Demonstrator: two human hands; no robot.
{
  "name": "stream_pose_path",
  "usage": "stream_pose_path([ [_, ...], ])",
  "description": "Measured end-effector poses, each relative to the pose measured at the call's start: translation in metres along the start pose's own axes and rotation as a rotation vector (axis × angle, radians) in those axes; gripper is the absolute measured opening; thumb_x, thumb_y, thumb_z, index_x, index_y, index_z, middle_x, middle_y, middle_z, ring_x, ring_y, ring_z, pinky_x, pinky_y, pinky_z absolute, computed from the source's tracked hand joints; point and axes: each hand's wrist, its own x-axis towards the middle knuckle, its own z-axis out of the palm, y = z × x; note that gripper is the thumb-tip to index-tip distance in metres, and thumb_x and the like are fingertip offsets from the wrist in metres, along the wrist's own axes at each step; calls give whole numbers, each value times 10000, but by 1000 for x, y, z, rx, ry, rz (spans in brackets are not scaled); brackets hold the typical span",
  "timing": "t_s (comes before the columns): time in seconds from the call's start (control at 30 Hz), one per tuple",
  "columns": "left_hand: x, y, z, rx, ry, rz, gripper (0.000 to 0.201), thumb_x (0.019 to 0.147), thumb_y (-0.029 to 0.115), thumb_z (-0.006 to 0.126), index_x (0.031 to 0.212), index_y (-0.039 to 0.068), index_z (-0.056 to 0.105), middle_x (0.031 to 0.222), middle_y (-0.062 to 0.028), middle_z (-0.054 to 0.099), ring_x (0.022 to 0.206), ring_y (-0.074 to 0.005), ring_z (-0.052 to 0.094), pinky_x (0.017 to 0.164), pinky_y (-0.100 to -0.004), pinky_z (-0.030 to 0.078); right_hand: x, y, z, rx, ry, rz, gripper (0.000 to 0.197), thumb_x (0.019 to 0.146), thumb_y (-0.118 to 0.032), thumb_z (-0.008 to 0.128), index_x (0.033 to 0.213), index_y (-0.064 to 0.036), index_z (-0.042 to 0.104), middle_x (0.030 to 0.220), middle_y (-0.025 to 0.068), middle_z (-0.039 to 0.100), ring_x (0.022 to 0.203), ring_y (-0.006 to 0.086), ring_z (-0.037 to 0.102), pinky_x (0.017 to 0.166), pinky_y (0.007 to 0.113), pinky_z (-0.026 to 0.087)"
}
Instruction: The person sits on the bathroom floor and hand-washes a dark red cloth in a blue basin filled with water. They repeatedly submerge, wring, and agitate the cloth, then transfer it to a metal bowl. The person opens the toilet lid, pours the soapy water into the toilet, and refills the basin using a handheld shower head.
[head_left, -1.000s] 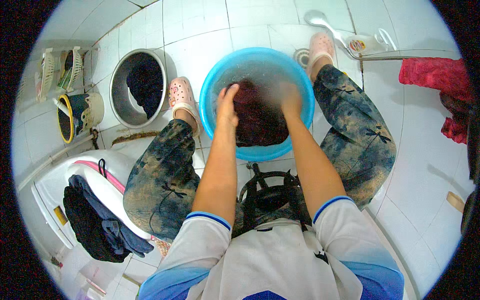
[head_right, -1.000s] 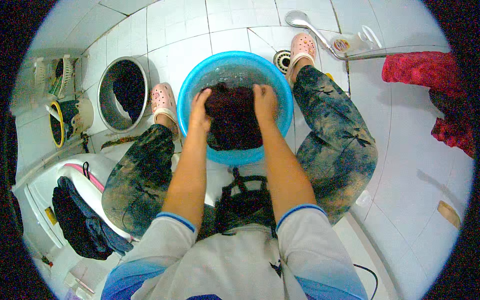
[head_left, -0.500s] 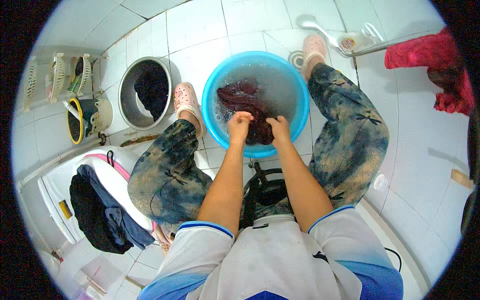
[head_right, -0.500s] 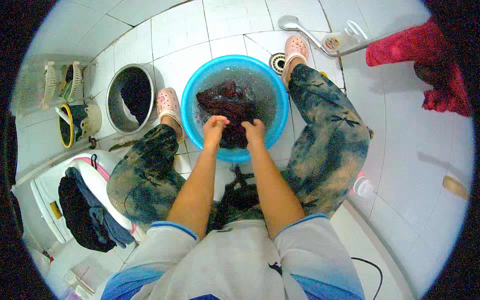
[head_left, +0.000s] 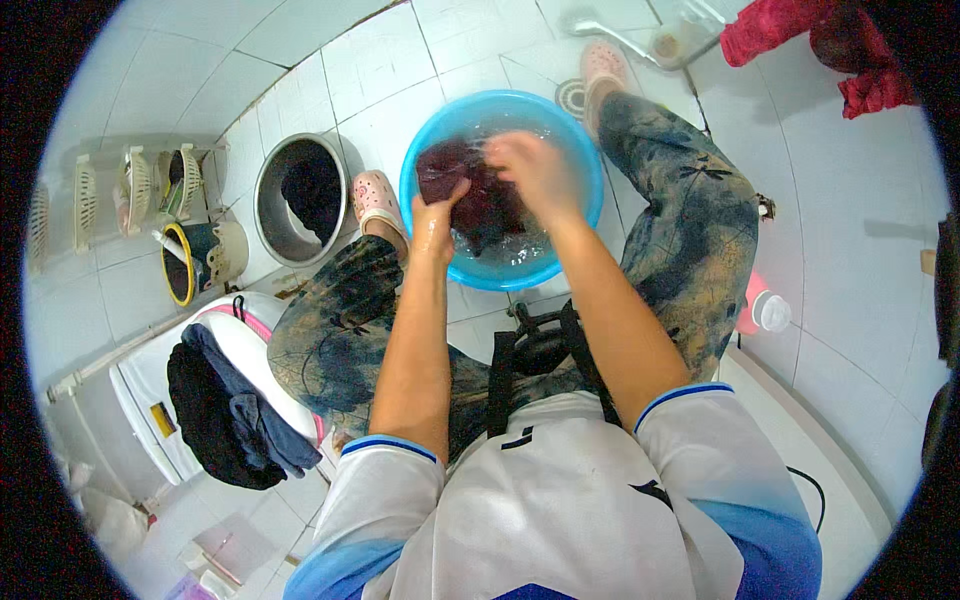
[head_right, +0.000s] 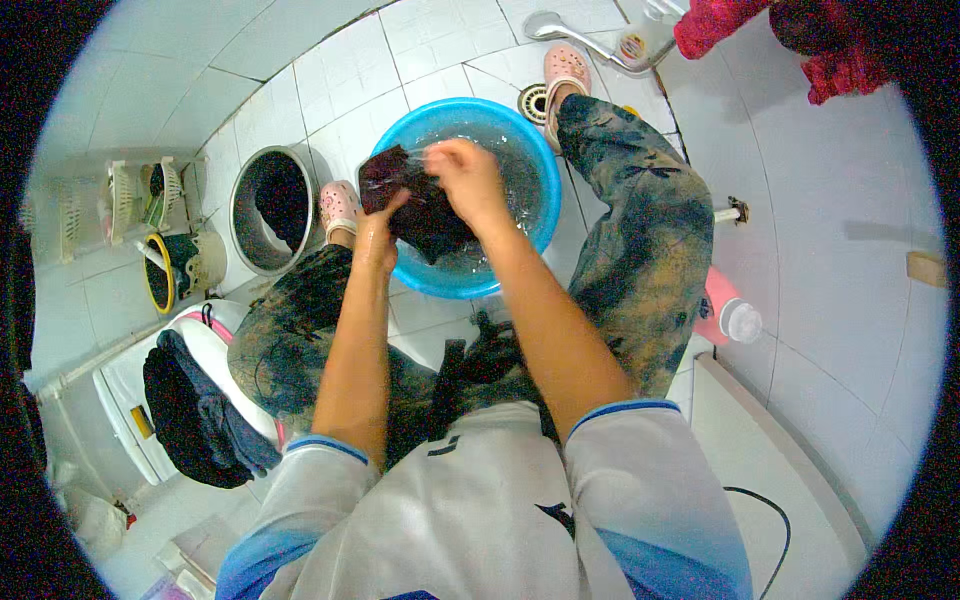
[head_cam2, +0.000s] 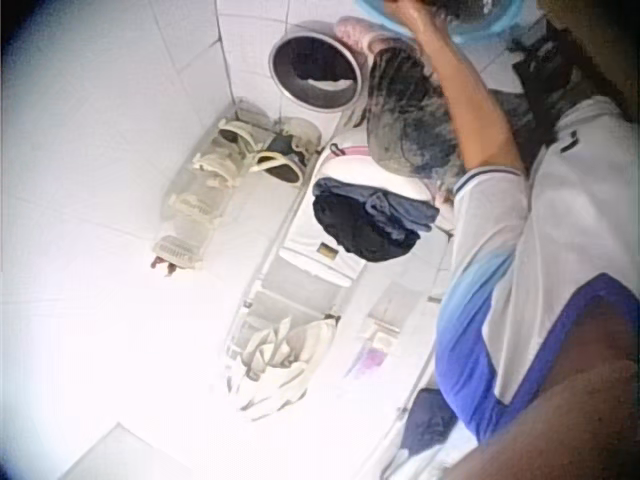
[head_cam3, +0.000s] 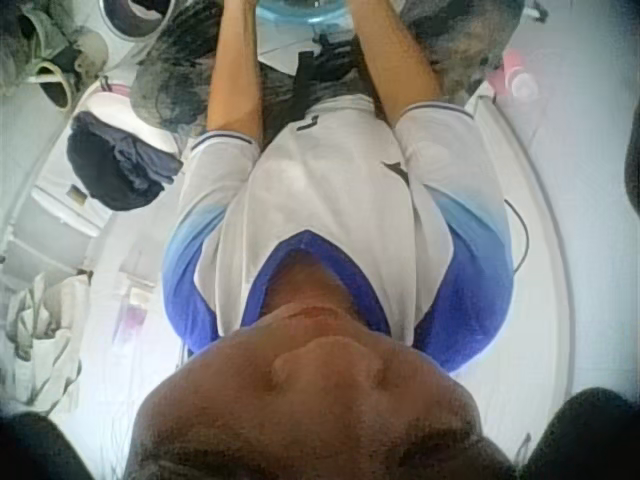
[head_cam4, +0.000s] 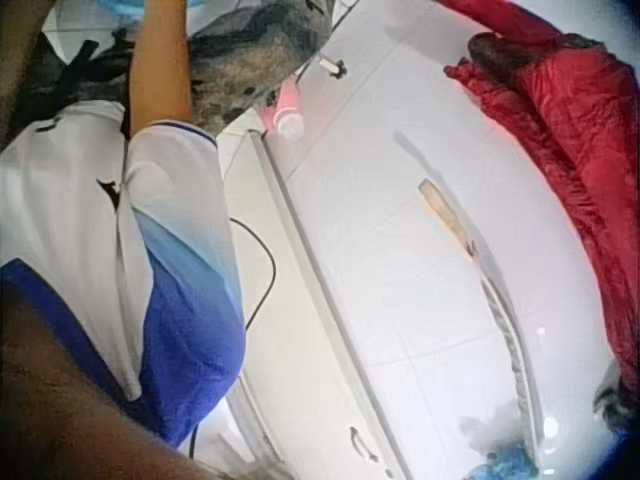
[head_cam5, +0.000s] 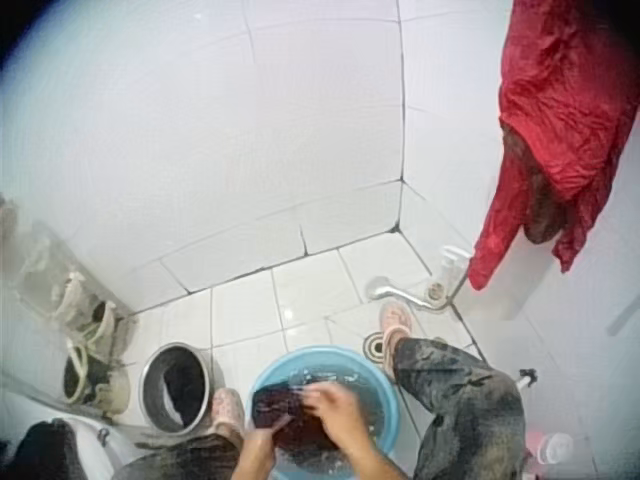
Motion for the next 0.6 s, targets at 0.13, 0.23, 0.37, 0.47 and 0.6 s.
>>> stream_pose_path([
  [0.13,-24,49,23,-441,-139,-24,296,750,38,628,1038,29,561,1015,-105,612,941,-270,585,869,-373,468,-1,79,-59,-464,195,-14,157,777,-25,571,916,-39,641,799,92,661,727,232,638,667,313,505],
  [0.23,-18,70,21,-539,-273,76,371,813,170,548,1127,-28,525,1125,-169,578,1033,-322,549,942,-419,422,-23,94,-41,-496,184,-138,276,709,2,585,978,-53,613,937,138,638,825,276,628,730,353,497],
  [0.37,-34,102,34,-612,-436,162,498,880,352,479,1223,-9,481,1208,-166,543,1103,-327,514,987,-449,375,-24,59,-25,-454,5,-277,596,665,-14,636,1233,-70,464,1273,191,453,1172,328,454,970,400,380],
  [0.47,-41,117,41,-624,-413,215,551,894,435,460,1244,10,477,1216,-156,542,1115,-321,510,993,-456,367,-35,33,-22,-446,-99,-322,768,655,-46,666,1349,-82,339,1393,219,295,1305,364,290,1082,404,247],
  [0.6,-28,118,26,-561,-439,145,496,867,346,500,1233,11,486,1202,-155,551,1103,-307,521,981,-440,380,-36,38,-17,-374,-20,-338,579,671,-66,685,1212,-46,478,1289,192,439,1215,328,420,1013,385,340],
])
